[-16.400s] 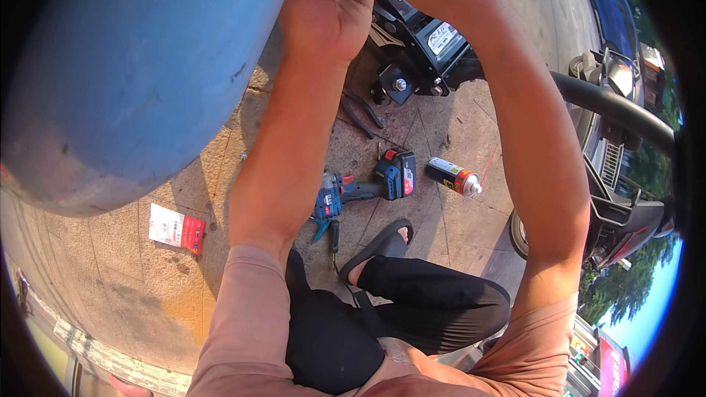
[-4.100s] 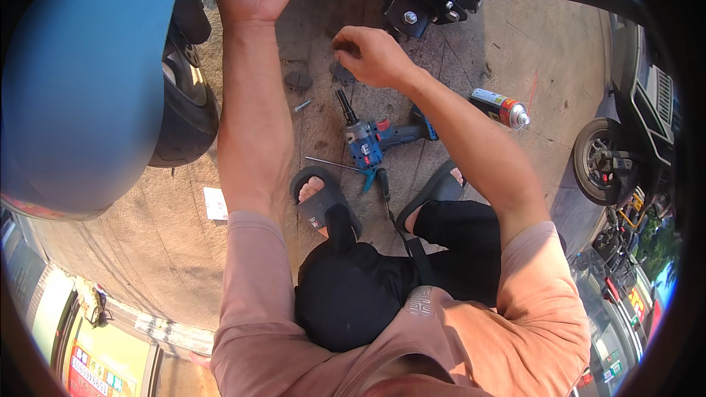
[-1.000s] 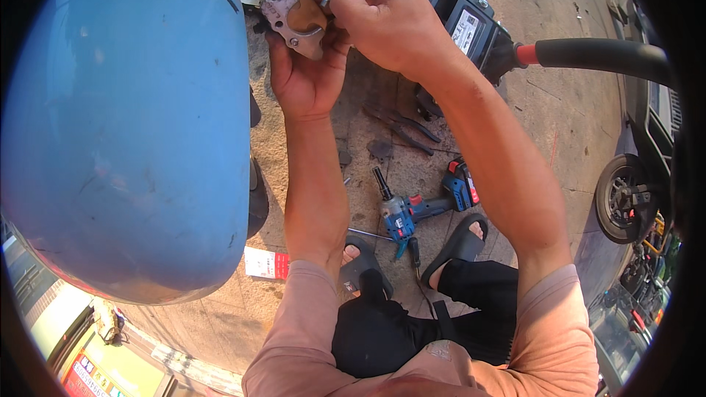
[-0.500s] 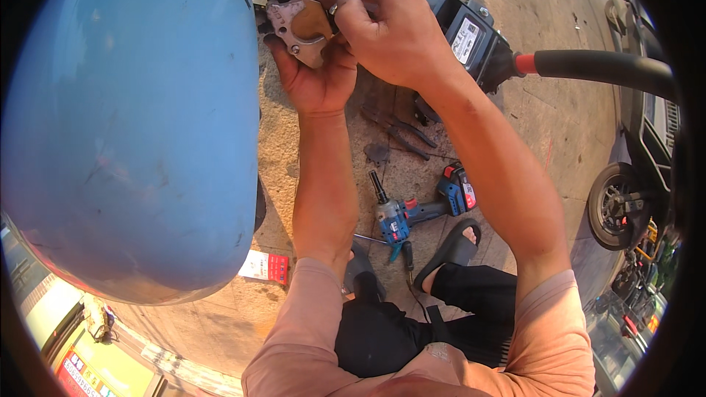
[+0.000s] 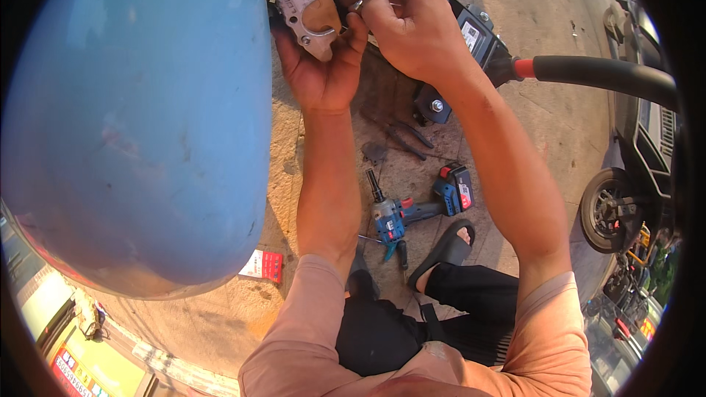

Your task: The person removes a brake caliper from a light blue scooter, cleans it with a cloth, and reattaches it using a screwdriver. The person handles the caliper, brake pads, and screws while seated on the ground.

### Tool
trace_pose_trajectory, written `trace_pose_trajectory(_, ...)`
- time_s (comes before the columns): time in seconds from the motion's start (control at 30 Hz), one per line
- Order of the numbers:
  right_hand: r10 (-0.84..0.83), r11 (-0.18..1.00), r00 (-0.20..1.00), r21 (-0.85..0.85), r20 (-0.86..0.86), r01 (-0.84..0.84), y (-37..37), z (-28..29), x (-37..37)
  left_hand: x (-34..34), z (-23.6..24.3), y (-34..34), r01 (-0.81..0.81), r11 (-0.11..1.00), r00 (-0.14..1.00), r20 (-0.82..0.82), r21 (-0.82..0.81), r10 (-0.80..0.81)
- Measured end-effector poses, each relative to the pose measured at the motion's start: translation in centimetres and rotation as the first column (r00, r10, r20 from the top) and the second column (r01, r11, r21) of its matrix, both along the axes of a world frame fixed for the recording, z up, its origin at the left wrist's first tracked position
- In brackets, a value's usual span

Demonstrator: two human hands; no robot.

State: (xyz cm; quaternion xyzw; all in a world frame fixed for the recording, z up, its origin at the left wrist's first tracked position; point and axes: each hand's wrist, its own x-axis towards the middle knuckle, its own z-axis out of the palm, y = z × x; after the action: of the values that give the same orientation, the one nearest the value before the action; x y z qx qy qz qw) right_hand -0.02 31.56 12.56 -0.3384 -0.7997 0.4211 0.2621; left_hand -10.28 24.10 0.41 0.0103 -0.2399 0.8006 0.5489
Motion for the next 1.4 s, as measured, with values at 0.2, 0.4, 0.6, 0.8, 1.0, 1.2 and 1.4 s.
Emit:
trace_pose_trajectory(0.2, 0.078, 0.995, 0.992, -0.058, -0.100, -0.084, 0.3, -0.2, -0.2, 0.2, 0.2, 0.1, 0.110, 0.988, 0.989, 0.085, 0.113, -0.120)
trace_pose_trajectory(0.4, 0.105, 0.994, 0.991, 0.000, -0.087, -0.106, -0.2, -0.1, 0.4, 0.5, 0.5, 0.2, 0.070, 0.985, 0.997, -0.002, 0.155, -0.071)
trace_pose_trajectory(0.6, 0.137, 0.985, 0.990, -0.101, -0.029, -0.140, -0.2, -0.2, -0.1, -0.3, 0.5, 0.4, 0.017, 0.990, 0.995, -0.103, 0.138, -0.003)
trace_pose_trajectory(0.8, 0.179, 0.981, 0.982, -0.068, -0.064, -0.183, 0.4, -0.7, -0.3, -0.9, 0.8, -0.5, 0.161, 0.984, 0.983, 0.073, 0.074, -0.166)
trace_pose_trajectory(1.0, 0.153, 0.979, 0.988, -0.135, -0.020, -0.155, -0.2, 0.5, -0.7, -1.3, 1.6, -2.3, 0.313, 0.950, 0.938, 0.153, 0.017, -0.312)
trace_pose_trajectory(1.2, 0.195, 0.980, 0.981, -0.028, 0.003, -0.195, -0.6, 0.8, -0.5, -1.5, 1.6, -2.2, 0.270, 0.963, 0.936, 0.237, -0.014, -0.259)
trace_pose_trajectory(1.4, 0.197, 0.980, 0.980, -0.036, -0.012, -0.198, -0.6, 0.9, -0.5, -0.9, 1.8, -1.1, 0.062, 0.966, 0.987, 0.160, -0.250, -0.022)
